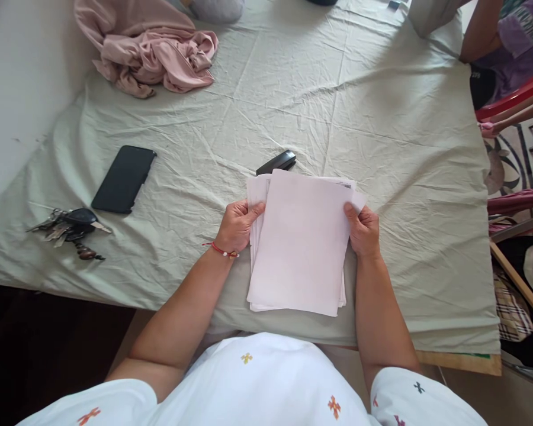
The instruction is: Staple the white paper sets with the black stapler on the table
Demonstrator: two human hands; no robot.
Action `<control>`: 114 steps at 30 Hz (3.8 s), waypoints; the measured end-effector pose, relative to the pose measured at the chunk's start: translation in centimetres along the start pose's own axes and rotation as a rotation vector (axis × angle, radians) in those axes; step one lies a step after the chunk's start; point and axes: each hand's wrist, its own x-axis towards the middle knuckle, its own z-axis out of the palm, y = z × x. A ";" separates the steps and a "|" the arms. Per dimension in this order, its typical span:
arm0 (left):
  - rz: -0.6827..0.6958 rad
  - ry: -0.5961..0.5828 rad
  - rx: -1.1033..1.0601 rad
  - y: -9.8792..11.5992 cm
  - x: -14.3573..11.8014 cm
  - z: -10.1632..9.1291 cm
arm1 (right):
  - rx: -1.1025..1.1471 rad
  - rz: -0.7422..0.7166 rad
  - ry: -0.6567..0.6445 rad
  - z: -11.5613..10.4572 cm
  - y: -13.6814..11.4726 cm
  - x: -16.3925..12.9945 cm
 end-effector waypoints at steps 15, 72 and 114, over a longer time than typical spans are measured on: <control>-0.025 0.016 -0.054 0.1 -0.2 0.2 | 0.022 0.038 -0.002 0.3 -0.7 -0.1; 0.105 -0.067 0.077 -1.5 -0.2 -0.1 | 0.082 -0.151 0.132 1.0 -0.4 0.5; 0.113 0.452 -0.399 -2.0 2.5 -1.2 | 0.346 0.110 -0.152 -0.5 -3.1 -3.8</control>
